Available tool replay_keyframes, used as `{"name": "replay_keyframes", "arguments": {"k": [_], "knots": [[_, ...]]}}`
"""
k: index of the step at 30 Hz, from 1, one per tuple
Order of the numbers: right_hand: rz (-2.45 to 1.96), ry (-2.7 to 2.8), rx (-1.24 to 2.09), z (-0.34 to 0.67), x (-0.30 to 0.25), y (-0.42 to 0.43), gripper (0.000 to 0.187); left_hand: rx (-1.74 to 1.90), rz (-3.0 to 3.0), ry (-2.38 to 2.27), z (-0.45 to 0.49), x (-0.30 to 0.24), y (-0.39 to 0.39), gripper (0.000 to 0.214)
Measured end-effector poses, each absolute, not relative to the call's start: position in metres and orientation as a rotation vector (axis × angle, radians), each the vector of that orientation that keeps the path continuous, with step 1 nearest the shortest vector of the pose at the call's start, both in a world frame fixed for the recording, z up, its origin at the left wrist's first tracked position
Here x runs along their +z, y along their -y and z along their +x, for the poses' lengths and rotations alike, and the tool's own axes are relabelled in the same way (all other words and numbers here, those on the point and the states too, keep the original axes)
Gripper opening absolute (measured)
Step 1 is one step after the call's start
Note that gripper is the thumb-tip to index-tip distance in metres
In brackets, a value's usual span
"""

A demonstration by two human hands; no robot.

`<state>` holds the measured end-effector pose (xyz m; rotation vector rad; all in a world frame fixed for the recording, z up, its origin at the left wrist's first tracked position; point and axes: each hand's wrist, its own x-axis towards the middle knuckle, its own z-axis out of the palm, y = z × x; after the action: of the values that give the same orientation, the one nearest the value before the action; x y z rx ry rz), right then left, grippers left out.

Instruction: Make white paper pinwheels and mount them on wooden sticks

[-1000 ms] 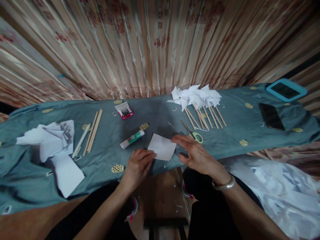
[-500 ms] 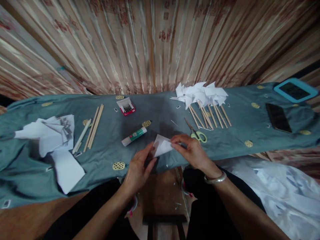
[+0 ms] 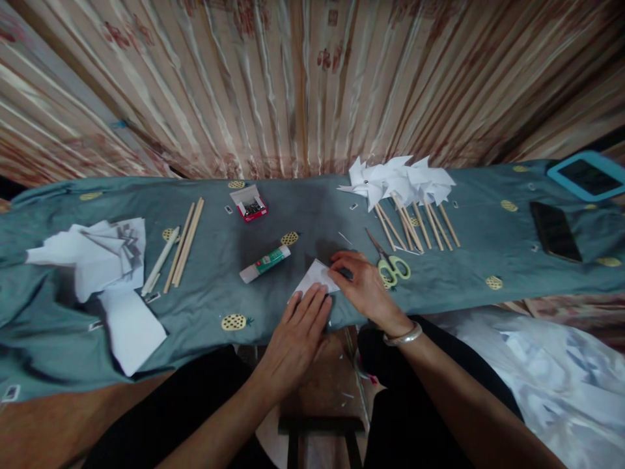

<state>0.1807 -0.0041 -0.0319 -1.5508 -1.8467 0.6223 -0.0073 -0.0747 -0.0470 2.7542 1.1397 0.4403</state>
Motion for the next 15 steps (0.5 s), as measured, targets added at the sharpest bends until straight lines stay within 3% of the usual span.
{"name": "replay_keyframes", "arguments": {"k": [15], "knots": [[-1.584, 1.810, 0.445, 0.1699, -0.0381, 0.0077, 0.012, 0.377, 2.712, -1.137, -0.0063, -0.0446, 0.0704, 0.057]]}}
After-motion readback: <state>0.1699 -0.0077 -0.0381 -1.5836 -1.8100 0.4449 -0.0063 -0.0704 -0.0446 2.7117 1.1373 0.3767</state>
